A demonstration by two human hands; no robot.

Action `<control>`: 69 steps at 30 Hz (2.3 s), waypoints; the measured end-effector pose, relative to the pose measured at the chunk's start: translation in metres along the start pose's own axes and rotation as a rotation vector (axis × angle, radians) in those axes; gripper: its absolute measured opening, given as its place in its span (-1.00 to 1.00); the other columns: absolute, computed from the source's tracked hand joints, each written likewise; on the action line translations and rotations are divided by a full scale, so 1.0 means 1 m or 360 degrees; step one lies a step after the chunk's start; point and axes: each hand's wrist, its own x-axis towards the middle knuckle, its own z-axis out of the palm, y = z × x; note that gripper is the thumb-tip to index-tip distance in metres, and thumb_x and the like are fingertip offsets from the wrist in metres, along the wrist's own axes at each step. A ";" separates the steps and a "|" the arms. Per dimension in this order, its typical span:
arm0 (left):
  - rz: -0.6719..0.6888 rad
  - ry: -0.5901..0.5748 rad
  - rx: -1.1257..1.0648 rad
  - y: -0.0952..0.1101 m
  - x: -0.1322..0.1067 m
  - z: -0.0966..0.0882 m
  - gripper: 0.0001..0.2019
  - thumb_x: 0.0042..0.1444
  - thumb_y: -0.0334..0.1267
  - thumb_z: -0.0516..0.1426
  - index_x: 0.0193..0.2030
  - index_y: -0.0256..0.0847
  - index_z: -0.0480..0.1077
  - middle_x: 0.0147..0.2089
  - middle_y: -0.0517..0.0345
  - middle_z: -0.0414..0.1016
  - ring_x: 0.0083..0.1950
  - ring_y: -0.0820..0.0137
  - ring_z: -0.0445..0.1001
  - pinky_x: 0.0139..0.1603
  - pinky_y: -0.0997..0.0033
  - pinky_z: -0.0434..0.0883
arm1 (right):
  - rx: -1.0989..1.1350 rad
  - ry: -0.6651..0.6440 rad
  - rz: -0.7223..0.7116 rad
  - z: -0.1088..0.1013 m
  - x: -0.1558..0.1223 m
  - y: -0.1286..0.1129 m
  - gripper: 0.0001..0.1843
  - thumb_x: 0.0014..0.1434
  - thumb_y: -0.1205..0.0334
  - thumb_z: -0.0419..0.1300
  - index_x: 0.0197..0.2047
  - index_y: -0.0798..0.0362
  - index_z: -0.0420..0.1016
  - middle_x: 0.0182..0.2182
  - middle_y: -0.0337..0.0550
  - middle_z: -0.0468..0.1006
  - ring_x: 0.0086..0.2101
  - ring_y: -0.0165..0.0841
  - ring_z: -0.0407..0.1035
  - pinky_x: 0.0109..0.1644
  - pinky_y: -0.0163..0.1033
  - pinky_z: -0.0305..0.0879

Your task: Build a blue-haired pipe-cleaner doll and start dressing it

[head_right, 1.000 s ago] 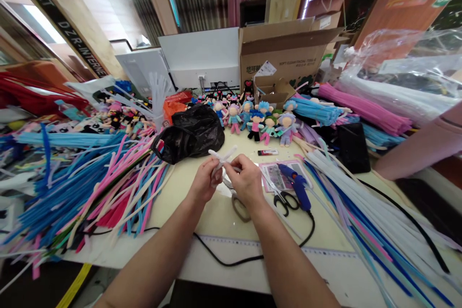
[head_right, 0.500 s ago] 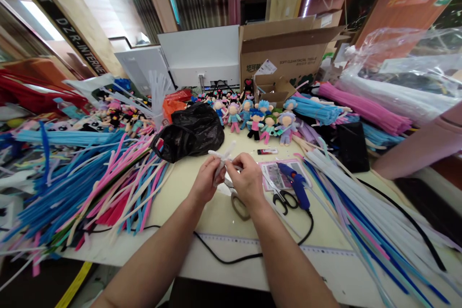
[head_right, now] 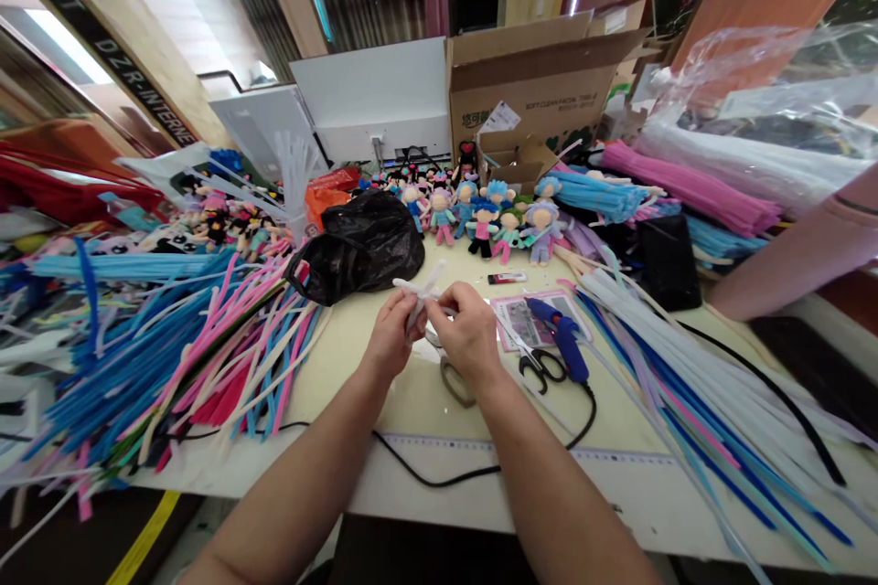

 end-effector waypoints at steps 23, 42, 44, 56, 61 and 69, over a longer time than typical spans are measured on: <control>0.0069 0.0133 -0.0205 0.003 -0.003 0.008 -0.77 0.00 -0.21 0.15 -0.52 -0.21 0.17 -0.69 0.38 0.15 -0.69 0.64 0.02 -0.66 0.57 -0.01 | 0.1137 -0.0151 0.0870 0.017 -0.001 -0.005 -0.74 -0.14 0.07 0.37 -0.42 0.09 0.57 -0.63 -0.29 0.42 -0.61 -0.49 0.16 -0.57 -0.34 0.04; -0.0317 -0.0204 -0.0292 0.009 -0.003 0.004 -0.74 -0.03 -0.11 0.22 -0.46 -0.28 0.33 -0.63 0.27 0.27 -0.66 0.61 0.18 -0.63 0.57 0.14 | 0.1650 -0.0231 0.0842 0.014 -0.004 -0.009 -0.77 -0.07 0.12 0.34 -0.42 0.05 0.41 -0.69 -0.35 0.39 -0.68 -0.50 0.19 -0.62 -0.36 0.06; -0.0376 -0.0199 -0.0310 0.009 -0.003 0.002 -0.74 -0.03 -0.13 0.26 -0.36 -0.29 0.38 -0.58 0.26 0.34 -0.61 0.59 0.27 -0.58 0.57 0.23 | 0.1706 -0.0224 0.0878 0.014 -0.004 -0.008 -0.76 -0.08 0.13 0.35 -0.39 0.04 0.42 -0.69 -0.37 0.39 -0.70 -0.50 0.18 -0.63 -0.37 0.08; -0.0145 -0.0012 -0.0200 0.013 -0.007 0.007 -0.62 -0.14 -0.09 0.35 -0.29 -0.23 0.34 -0.35 0.20 0.48 -0.39 0.41 0.51 -0.31 0.33 0.47 | 0.1718 0.0030 0.1016 0.013 0.003 0.002 -0.72 -0.24 0.19 0.43 -0.44 0.05 0.45 -0.60 -0.36 0.42 -0.65 -0.57 0.13 -0.61 -0.40 -0.01; 0.0276 0.0269 0.0204 0.008 -0.010 0.010 -0.71 -0.15 -0.26 0.35 -0.27 -0.23 0.41 -0.33 0.22 0.46 -0.36 0.48 0.49 -0.24 0.43 0.45 | 0.1621 0.0057 0.0904 0.018 0.001 0.003 -0.76 -0.18 0.18 0.39 -0.45 0.05 0.44 -0.65 -0.39 0.32 -0.65 -0.56 0.06 -0.60 -0.36 -0.07; 0.0497 0.0410 0.0566 0.003 -0.009 0.007 -0.78 -0.13 -0.34 0.32 -0.26 -0.21 0.52 -0.33 0.16 0.53 -0.31 0.47 0.45 -0.21 0.49 0.38 | 0.1622 0.0109 0.0904 0.022 0.000 0.004 -0.73 -0.21 0.20 0.40 -0.44 0.06 0.43 -0.64 -0.42 0.29 -0.65 -0.58 -0.01 -0.60 -0.37 -0.12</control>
